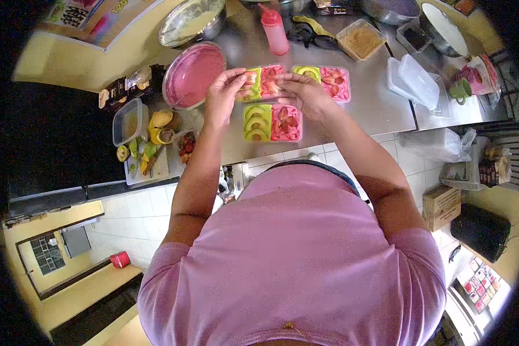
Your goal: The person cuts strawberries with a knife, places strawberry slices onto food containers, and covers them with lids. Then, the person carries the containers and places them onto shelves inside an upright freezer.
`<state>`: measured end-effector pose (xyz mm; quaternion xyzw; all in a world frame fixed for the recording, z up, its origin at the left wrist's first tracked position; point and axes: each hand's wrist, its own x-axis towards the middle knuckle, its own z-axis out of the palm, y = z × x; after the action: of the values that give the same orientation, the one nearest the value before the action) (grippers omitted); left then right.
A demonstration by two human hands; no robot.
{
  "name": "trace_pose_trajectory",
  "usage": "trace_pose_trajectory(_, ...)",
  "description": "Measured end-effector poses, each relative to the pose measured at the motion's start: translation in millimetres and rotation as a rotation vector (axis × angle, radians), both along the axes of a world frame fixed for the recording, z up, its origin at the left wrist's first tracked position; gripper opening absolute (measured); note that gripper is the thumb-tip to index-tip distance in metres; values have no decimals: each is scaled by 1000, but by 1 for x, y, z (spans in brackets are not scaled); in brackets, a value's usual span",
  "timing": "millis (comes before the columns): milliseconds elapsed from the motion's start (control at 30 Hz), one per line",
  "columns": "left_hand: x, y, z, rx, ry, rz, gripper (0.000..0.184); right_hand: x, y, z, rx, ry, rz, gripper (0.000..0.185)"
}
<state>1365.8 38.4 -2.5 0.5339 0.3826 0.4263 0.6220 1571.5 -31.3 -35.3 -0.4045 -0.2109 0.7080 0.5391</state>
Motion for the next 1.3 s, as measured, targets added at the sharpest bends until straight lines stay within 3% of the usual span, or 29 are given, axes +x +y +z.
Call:
trace_pose_trajectory(133, 22, 17, -29, 99, 272, -37, 13, 34, -14, -9, 1, 79, -7, 24)
trace_pose_trajectory(200, 34, 29, -46, 400, 351, -130, 11, 46, -22, -10, -34, 72, -83, 24)
trace_pose_trajectory(233, 38, 31, -49, 524, 528, -96, 13, 52, -26, -10, -41, 53, -93, 24)
trace_pose_trajectory(333, 47, 32, -56, 638, 732, -86, 10, 64, -32, -9, -53, 96, -110, 23)
trace_pose_trajectory(367, 47, 32, -58, 635, 735, -88, 10, 67, -32, -10, -56, 99, -110, 23)
trace_pose_trajectory(433, 44, 31, -59, 868, 851, -107, 14, 68, -31, -14, -72, 55, -109, 23)
trace_pose_trajectory(533, 33, 11, -62, 870, 861, -202, 15, 65, -26, -20, -67, 82, -101, 24)
trace_pose_trajectory(567, 30, 8, -62, 974, 822, -155, 14, 63, -22, -21, -70, 85, -98, 24)
trace_pose_trajectory(733, 35, -12, -47, 571, 608, 48, 16, 49, 0, -22, 12, -29, 10, 30)
trace_pose_trajectory(833, 53, -13, -47, 92, 216, -35, 18, 38, 16, -14, 35, -159, 124, 32)
trace_pose_trajectory(967, 53, -4, -50, -151, 63, -78, 16, 30, 34, -20, 75, -279, 138, 36)
trace_pose_trajectory(1133, 37, 22, -58, -35, 225, 39, 16, 40, 28, -18, 9, -147, 113, 39)
trace_pose_trajectory(1200, 35, 41, -74, 194, 568, 104, 20, 42, 24, -20, -40, -93, 117, 41)
trace_pose_trajectory(1300, 41, 46, -83, 322, 742, 143, 24, 45, 21, -18, -51, -20, 146, 47)
